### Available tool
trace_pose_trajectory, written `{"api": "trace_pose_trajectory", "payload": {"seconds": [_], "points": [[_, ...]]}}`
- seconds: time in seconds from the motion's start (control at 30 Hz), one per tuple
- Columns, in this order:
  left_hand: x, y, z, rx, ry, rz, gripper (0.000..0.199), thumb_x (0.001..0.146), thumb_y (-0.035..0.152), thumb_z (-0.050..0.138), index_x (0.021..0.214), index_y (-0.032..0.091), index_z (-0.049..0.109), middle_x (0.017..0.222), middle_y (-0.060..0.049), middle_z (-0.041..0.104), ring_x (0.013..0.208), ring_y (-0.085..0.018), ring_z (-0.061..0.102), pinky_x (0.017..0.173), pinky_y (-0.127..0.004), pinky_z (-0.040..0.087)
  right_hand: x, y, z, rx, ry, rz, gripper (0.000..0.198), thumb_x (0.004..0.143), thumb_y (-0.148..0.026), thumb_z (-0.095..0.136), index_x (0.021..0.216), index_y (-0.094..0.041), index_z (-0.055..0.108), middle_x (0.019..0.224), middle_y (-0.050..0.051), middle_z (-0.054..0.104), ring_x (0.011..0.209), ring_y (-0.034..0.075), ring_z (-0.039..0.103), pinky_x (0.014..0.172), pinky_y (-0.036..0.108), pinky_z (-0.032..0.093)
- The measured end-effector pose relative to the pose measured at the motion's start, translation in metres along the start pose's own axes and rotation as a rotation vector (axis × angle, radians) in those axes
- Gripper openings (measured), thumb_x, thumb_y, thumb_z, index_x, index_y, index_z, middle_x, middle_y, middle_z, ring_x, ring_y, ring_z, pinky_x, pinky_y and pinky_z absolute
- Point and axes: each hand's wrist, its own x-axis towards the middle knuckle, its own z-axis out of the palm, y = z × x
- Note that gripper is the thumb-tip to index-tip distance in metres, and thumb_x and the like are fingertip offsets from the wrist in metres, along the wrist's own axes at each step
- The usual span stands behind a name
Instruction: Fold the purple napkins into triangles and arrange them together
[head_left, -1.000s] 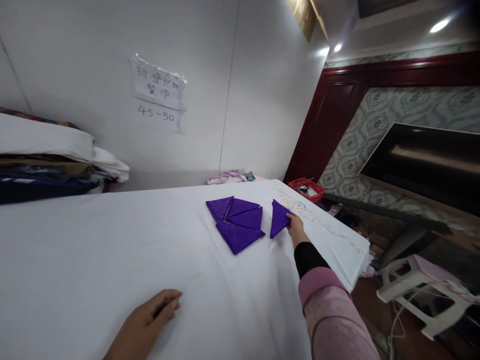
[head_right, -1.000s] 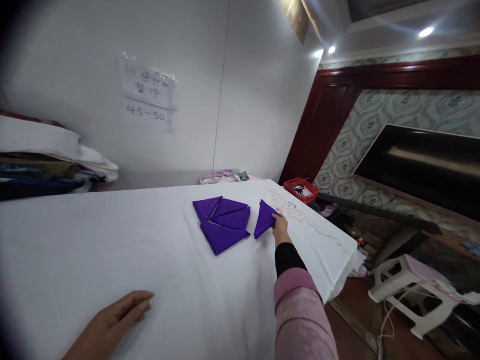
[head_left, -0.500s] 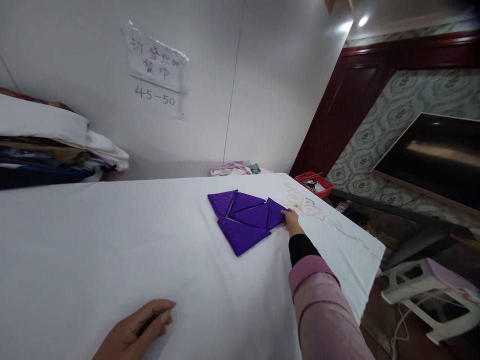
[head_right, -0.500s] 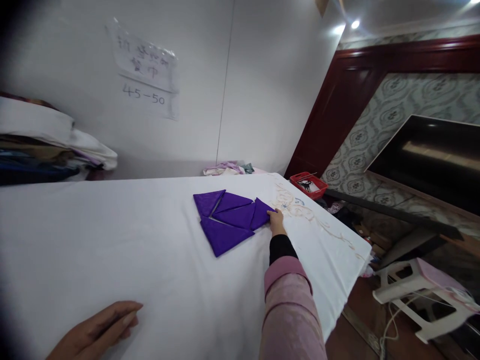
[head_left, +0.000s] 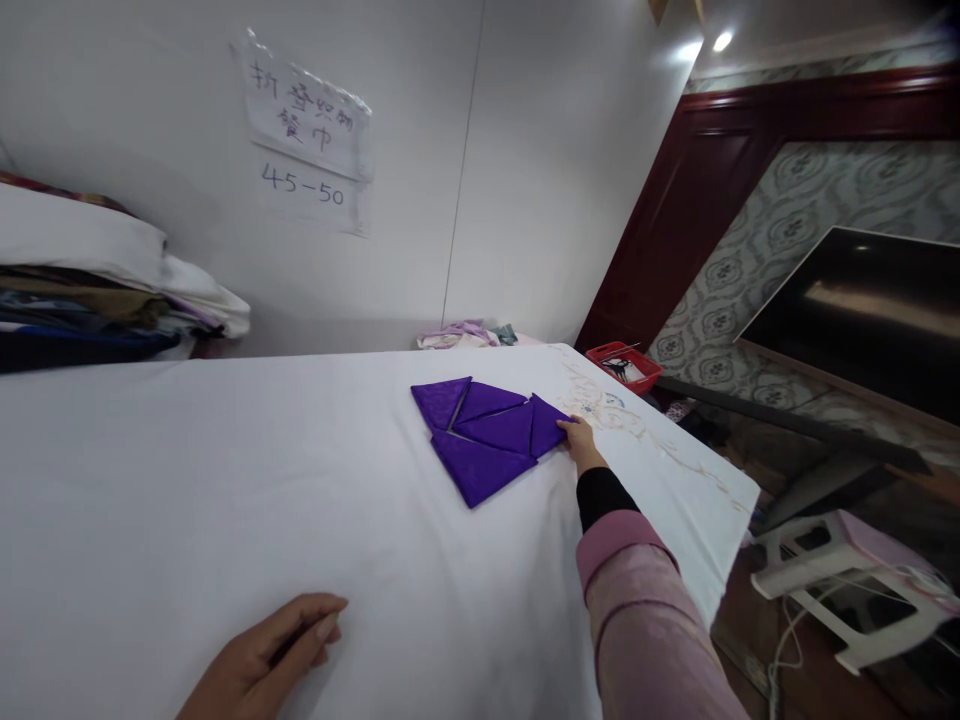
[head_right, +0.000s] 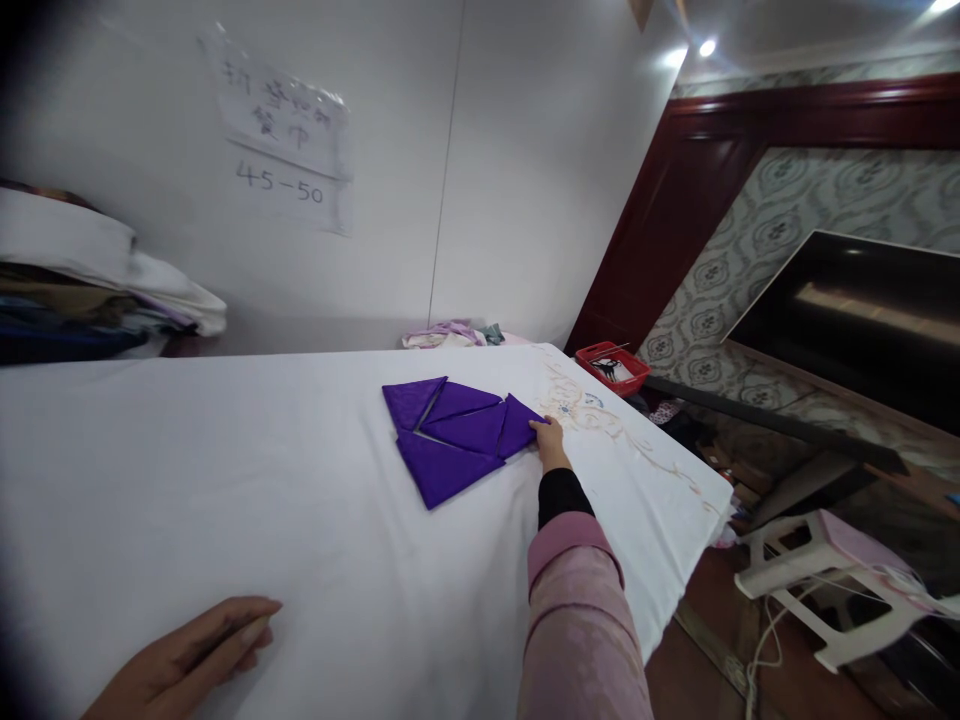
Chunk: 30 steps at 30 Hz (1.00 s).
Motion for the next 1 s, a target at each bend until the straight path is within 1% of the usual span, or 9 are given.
{"api": "trace_pose_trajectory", "payload": {"seconds": [0.23,0.37,0.47,0.6,0.73,0.8,0.87,0.93,1.0], "points": [[0.002,-0.005,0.001,-0.035,-0.014,-0.025,0.04,0.069,0.06,0.057,0.092,0.028,0.063,0.083,0.0,0.069,0.081,-0.02,0.064,0.074,-0.024,0.052,0.005,-0.006,-0.004,-0.178,0.061,-0.103,0.068,0.05,-0.016,0.074,0.115,-0.014,0.055,0.1,0.009,0.066,0.083,0.018,0.061,0.06,0.023,0.049],[0.001,-0.002,0.003,-0.075,-0.046,0.009,0.037,0.073,0.058,0.054,0.092,0.028,0.063,0.083,0.0,0.068,0.083,-0.02,0.063,0.075,-0.024,0.052,0.0,-0.01,0.0,-0.265,0.074,-0.164,0.062,0.048,-0.011,0.073,0.108,-0.013,0.06,0.105,0.011,0.065,0.1,0.023,0.057,0.073,0.025,0.049],[-0.002,0.009,0.003,-0.093,-0.029,0.018,0.036,0.073,0.058,0.053,0.088,0.028,0.064,0.079,0.0,0.068,0.08,-0.02,0.063,0.073,-0.025,0.052,-0.005,-0.01,0.001,-0.325,0.069,-0.194,0.049,0.046,-0.006,0.07,0.095,-0.014,0.065,0.1,0.01,0.066,0.105,0.025,0.056,0.08,0.029,0.047],[-0.006,0.026,0.003,-0.094,0.002,0.008,0.037,0.068,0.059,0.055,0.084,0.028,0.065,0.074,0.001,0.068,0.073,-0.02,0.063,0.07,-0.027,0.053,-0.011,-0.01,0.002,-0.391,0.041,-0.228,0.03,0.047,-0.005,0.067,0.075,-0.018,0.065,0.085,0.006,0.068,0.101,0.025,0.058,0.083,0.032,0.045],[-0.008,0.03,0.002,-0.105,0.005,0.005,0.036,0.068,0.059,0.055,0.084,0.028,0.066,0.074,0.0,0.068,0.073,-0.021,0.063,0.07,-0.03,0.053,-0.017,-0.011,0.001,-0.455,0.022,-0.266,0.026,0.048,-0.006,0.067,0.07,-0.02,0.064,0.08,0.005,0.067,0.099,0.025,0.058,0.083,0.034,0.045],[-0.007,0.026,0.001,-0.107,-0.002,0.015,0.036,0.069,0.058,0.055,0.085,0.028,0.066,0.076,0.0,0.068,0.075,-0.022,0.063,0.071,-0.031,0.053,-0.022,-0.014,0.001,-0.506,0.024,-0.288,0.028,0.051,-0.006,0.066,0.075,-0.02,0.065,0.087,0.006,0.066,0.103,0.025,0.056,0.085,0.034,0.044],[-0.006,0.02,0.001,-0.097,-0.014,0.028,0.035,0.071,0.057,0.053,0.087,0.028,0.065,0.077,0.0,0.068,0.077,-0.021,0.063,0.072,-0.029,0.052,-0.029,-0.017,0.003,-0.582,0.034,-0.322,0.031,0.055,-0.008,0.064,0.084,-0.02,0.066,0.103,0.009,0.063,0.113,0.026,0.05,0.092,0.037,0.04],[-0.004,0.015,0.002,-0.079,-0.025,0.034,0.036,0.073,0.058,0.052,0.088,0.028,0.065,0.078,0.0,0.068,0.076,-0.02,0.063,0.072,-0.028,0.052,-0.036,-0.022,0.007,-0.678,0.03,-0.371,0.034,0.061,-0.011,0.061,0.094,-0.02,0.066,0.121,0.01,0.054,0.123,0.027,0.039,0.099,0.04,0.032],[-0.001,0.011,0.002,-0.063,-0.027,0.03,0.037,0.073,0.059,0.051,0.088,0.028,0.064,0.077,0.0,0.067,0.076,-0.02,0.063,0.072,-0.026,0.051,-0.044,-0.026,0.016,-0.777,-0.007,-0.427,0.034,0.068,-0.016,0.058,0.101,-0.021,0.065,0.131,0.01,0.046,0.128,0.027,0.031,0.104,0.041,0.025]]}}
